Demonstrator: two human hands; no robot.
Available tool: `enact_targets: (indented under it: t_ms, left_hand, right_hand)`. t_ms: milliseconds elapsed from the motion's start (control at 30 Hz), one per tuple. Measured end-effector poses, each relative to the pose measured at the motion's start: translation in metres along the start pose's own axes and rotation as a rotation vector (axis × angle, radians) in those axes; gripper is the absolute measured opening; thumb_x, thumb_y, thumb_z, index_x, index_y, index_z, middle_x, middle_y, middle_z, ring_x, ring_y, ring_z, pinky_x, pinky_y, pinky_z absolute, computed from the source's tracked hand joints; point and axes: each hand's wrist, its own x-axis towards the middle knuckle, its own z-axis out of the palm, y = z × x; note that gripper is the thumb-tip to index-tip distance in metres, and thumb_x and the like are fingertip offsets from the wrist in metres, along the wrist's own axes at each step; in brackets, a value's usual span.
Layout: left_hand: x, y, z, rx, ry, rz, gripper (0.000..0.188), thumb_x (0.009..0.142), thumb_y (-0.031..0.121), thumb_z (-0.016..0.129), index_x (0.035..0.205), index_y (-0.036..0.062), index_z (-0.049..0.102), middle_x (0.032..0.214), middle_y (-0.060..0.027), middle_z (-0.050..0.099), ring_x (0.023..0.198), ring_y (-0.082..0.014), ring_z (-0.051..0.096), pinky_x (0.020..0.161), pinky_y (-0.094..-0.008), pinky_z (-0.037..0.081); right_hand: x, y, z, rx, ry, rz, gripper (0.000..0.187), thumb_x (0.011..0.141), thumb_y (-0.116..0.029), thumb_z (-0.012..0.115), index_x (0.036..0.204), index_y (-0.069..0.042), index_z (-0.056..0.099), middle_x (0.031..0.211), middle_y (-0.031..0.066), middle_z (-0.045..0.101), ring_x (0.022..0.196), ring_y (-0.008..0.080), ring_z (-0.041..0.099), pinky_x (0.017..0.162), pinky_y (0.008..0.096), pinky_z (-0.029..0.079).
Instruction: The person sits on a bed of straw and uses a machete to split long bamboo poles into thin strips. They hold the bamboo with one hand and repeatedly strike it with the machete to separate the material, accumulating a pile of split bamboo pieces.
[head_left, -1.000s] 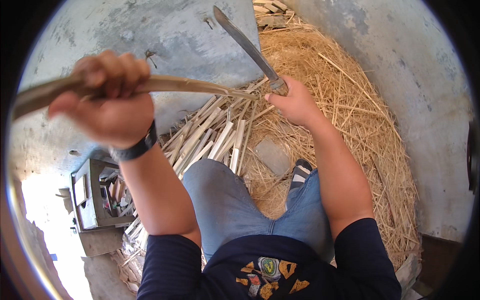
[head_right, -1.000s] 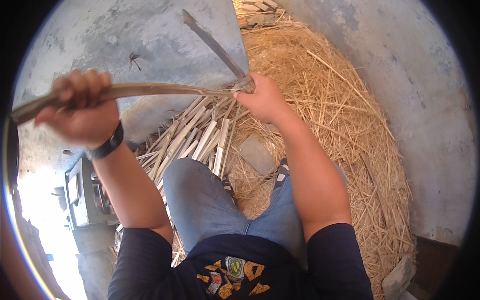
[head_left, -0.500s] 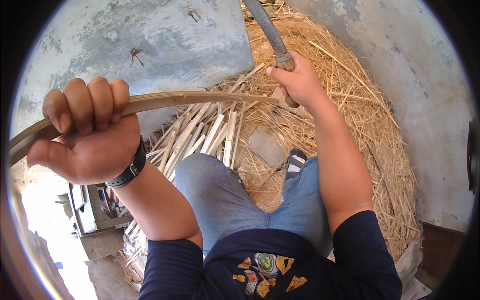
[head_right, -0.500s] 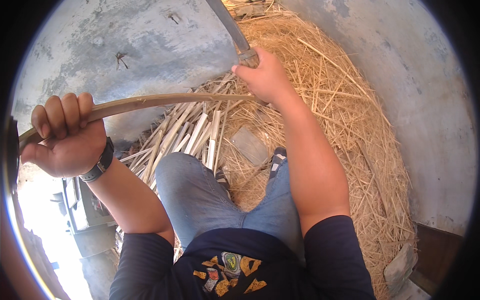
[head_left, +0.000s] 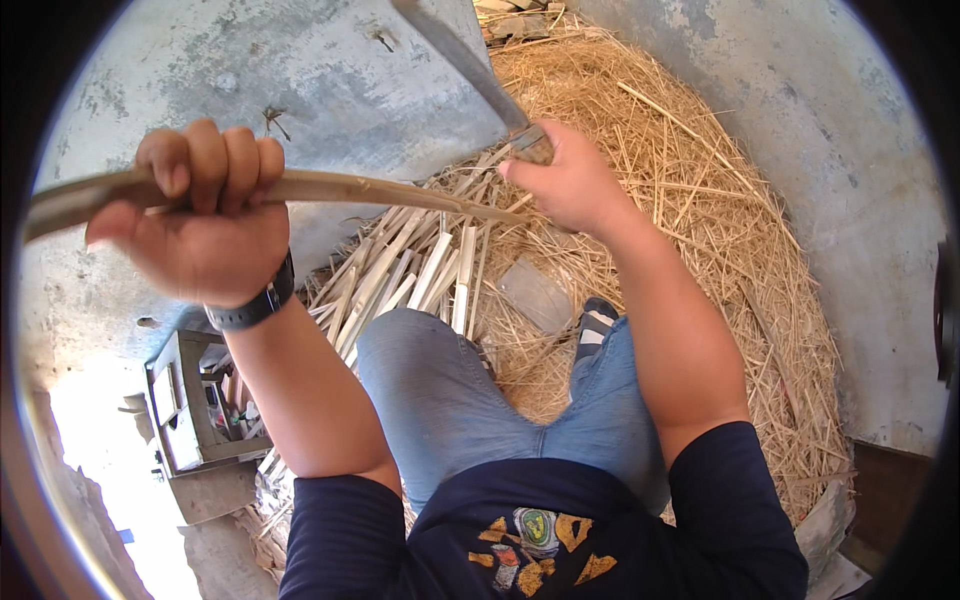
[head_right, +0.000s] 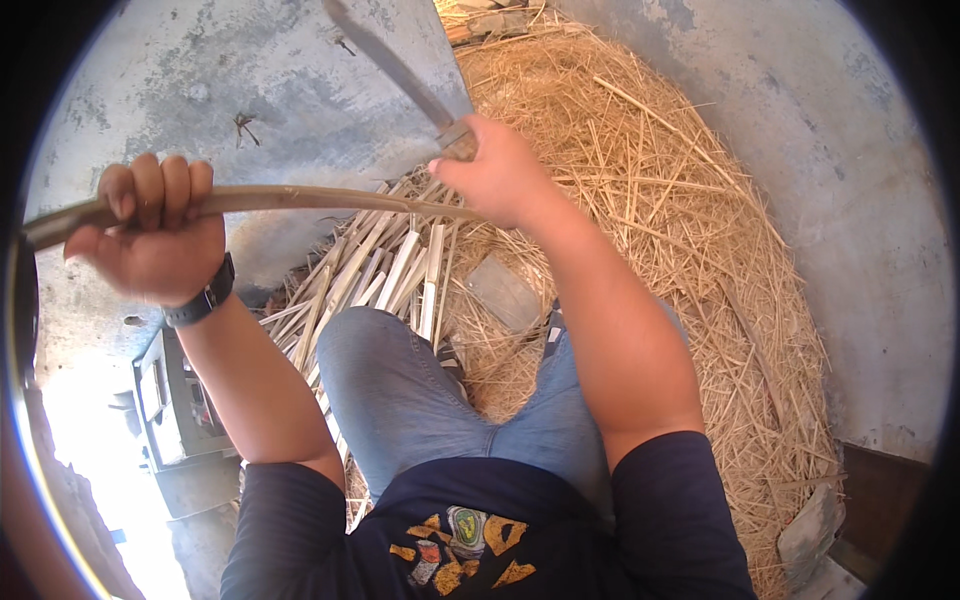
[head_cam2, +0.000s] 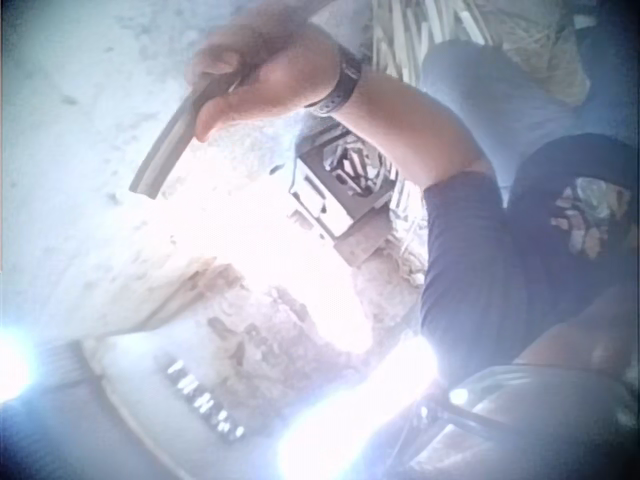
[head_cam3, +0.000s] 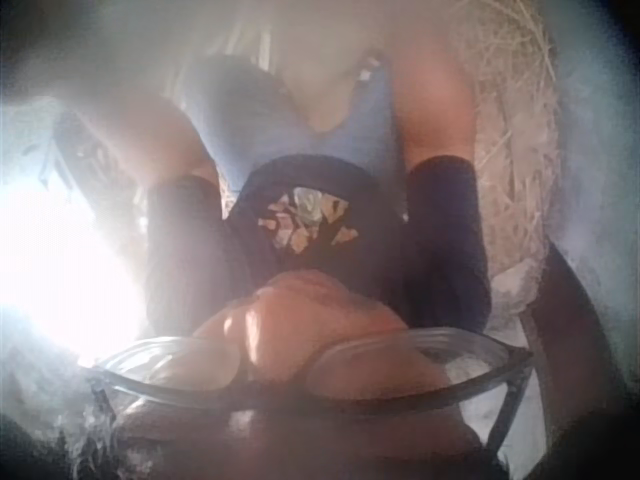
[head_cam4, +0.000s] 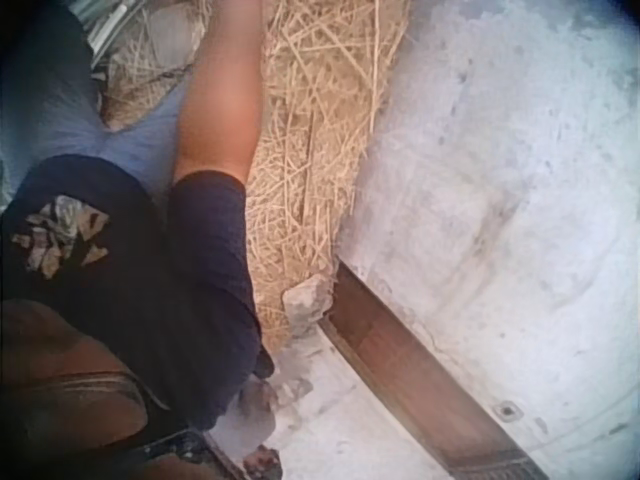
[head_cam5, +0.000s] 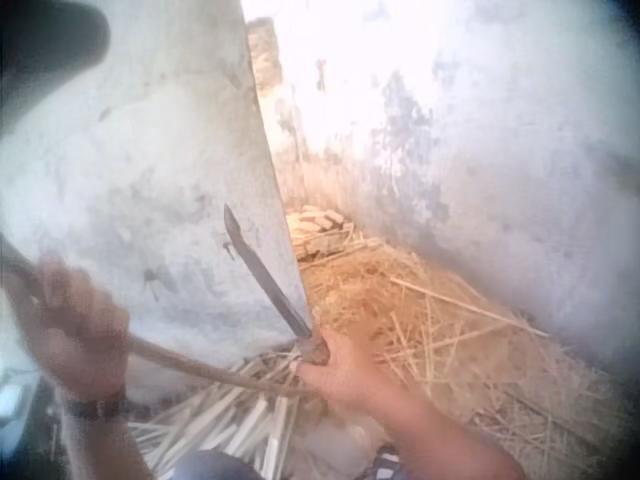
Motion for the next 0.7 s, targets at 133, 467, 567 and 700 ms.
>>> enact_targets:
  t_ms: [133, 467, 567, 700]
  left_hand:
    - [0.022, -0.007, -0.015, 0.039, 0.073, 0.024, 0.068, 0.078, 0.084, 0.052, 0.077, 0.0168, 0.045, 0.060, 0.0052, 0.027, 0.054, -0.0105, 0.022, 0.054, -0.0286, 0.021]
    - [0.017, -0.003, -0.039, 0.095, 0.270, 0.042, 0.072, 0.071, 0.087, 0.057, 0.073, 0.0162, 0.044, 0.059, 0.0053, 0.027, 0.054, -0.0102, 0.021, 0.054, -0.0283, 0.021]
    - [0.009, -0.001, -0.047, 0.056, 0.239, 0.052, 0.071, 0.074, 0.087, 0.054, 0.074, 0.0162, 0.044, 0.059, 0.0047, 0.027, 0.053, -0.0099, 0.020, 0.053, -0.0285, 0.020]
    - [0.003, 0.008, -0.050, 0.125, 0.303, 0.081, 0.071, 0.074, 0.086, 0.055, 0.073, 0.0163, 0.044, 0.059, 0.0045, 0.028, 0.052, -0.0097, 0.020, 0.052, -0.0278, 0.021]
  right_hand:
    - [-0.018, -0.023, 0.036, -0.010, 0.014, -0.039, 0.035, 0.085, -0.021, 0.069, 0.111, 0.001, 0.059, 0.085, 0.0108, 0.065, 0.079, 0.0219, 0.064, 0.073, 0.0351, 0.051]
    - [-0.053, 0.100, 0.096, -0.332, -0.144, 0.518, 0.033, 0.085, -0.004, 0.062, 0.117, 0.005, 0.056, 0.107, 0.0228, 0.068, 0.100, 0.0307, 0.068, 0.090, 0.0428, 0.055]
    - [-0.059, 0.068, 0.119, 0.062, -0.051, 0.348, 0.034, 0.084, -0.004, 0.062, 0.117, 0.005, 0.057, 0.108, 0.0242, 0.068, 0.100, 0.0322, 0.068, 0.088, 0.0438, 0.055]
    - [-0.056, 0.031, 0.127, -0.136, -0.112, 0.250, 0.038, 0.083, -0.006, 0.063, 0.118, 0.005, 0.056, 0.106, 0.0240, 0.067, 0.095, 0.0325, 0.068, 0.081, 0.0426, 0.055]
